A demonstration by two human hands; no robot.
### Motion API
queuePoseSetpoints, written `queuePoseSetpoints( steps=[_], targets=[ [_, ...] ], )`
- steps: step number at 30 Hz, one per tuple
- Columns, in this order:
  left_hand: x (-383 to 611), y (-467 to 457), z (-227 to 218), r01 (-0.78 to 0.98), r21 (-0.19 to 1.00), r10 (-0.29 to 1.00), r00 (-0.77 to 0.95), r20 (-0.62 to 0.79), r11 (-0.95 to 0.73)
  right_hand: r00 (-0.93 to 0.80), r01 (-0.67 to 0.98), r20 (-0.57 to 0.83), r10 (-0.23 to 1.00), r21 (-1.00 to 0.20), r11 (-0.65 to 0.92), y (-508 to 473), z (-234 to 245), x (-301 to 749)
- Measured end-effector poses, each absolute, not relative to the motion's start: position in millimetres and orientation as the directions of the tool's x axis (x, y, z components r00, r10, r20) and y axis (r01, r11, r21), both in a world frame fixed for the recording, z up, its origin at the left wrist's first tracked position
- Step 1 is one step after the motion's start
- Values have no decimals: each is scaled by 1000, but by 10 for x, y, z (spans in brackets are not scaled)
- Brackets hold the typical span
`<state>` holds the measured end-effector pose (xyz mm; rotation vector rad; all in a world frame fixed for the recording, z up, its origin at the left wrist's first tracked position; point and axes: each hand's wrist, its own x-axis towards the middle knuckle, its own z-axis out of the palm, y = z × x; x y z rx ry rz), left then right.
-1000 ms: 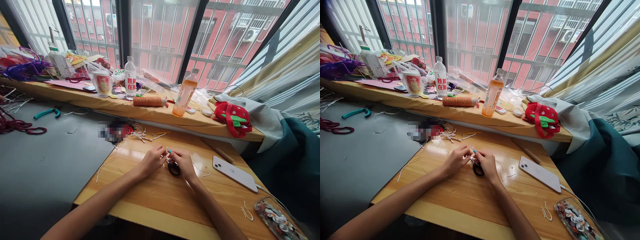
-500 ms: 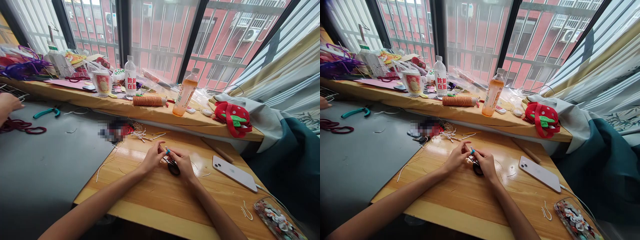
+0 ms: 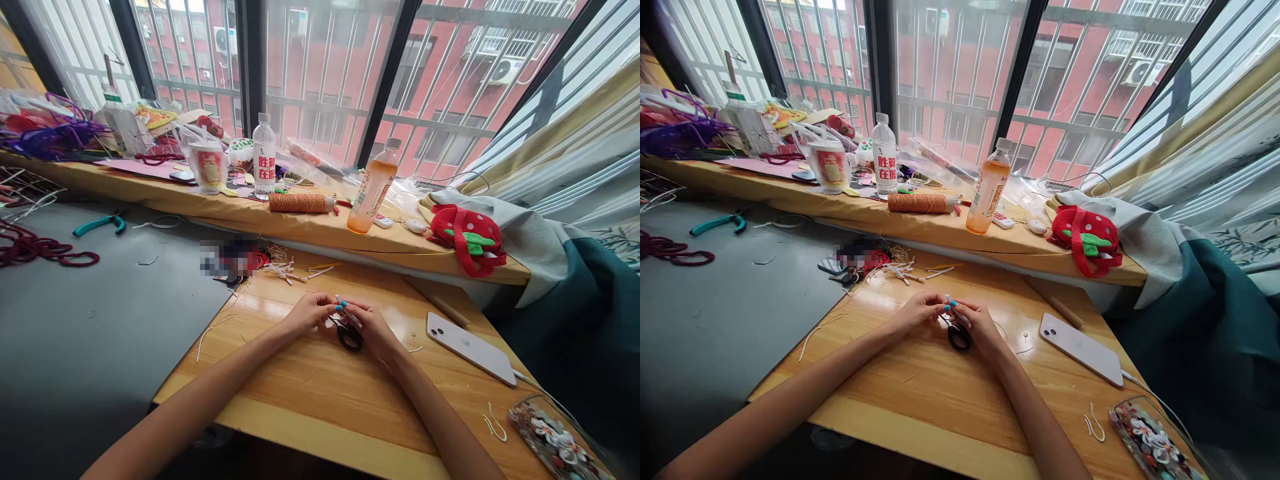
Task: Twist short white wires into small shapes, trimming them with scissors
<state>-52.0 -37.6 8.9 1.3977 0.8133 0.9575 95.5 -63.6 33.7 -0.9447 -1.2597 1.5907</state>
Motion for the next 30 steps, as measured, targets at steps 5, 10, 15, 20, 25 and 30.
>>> queuePoseSetpoints(
  steps=[5,10,15,20,25,30],
  targets=[
    [-517,-404,129,-73,997,896,442,41,-10,-299,-94,-15,954,-995,-45,-623,305,950],
    [-517,-402,107,-165,981,901,433,-17,98,-201,27,50,978,-998,56,-626,298,926],
    [-520,-374,58,-226,969,907,421,8,97,-194,288,284,939,-898,331,-654,293,908],
    [-517,-357,62,-239,966,915,403,6,99,-363,492,413,835,-677,548,-686,348,949],
    [-521,-347,58,-230,965,922,387,-26,124,-464,546,476,748,-511,664,-672,278,973],
    [-518,-344,46,-212,969,929,369,-42,128,-416,589,525,743,-467,660,-677,228,922]
  ],
)
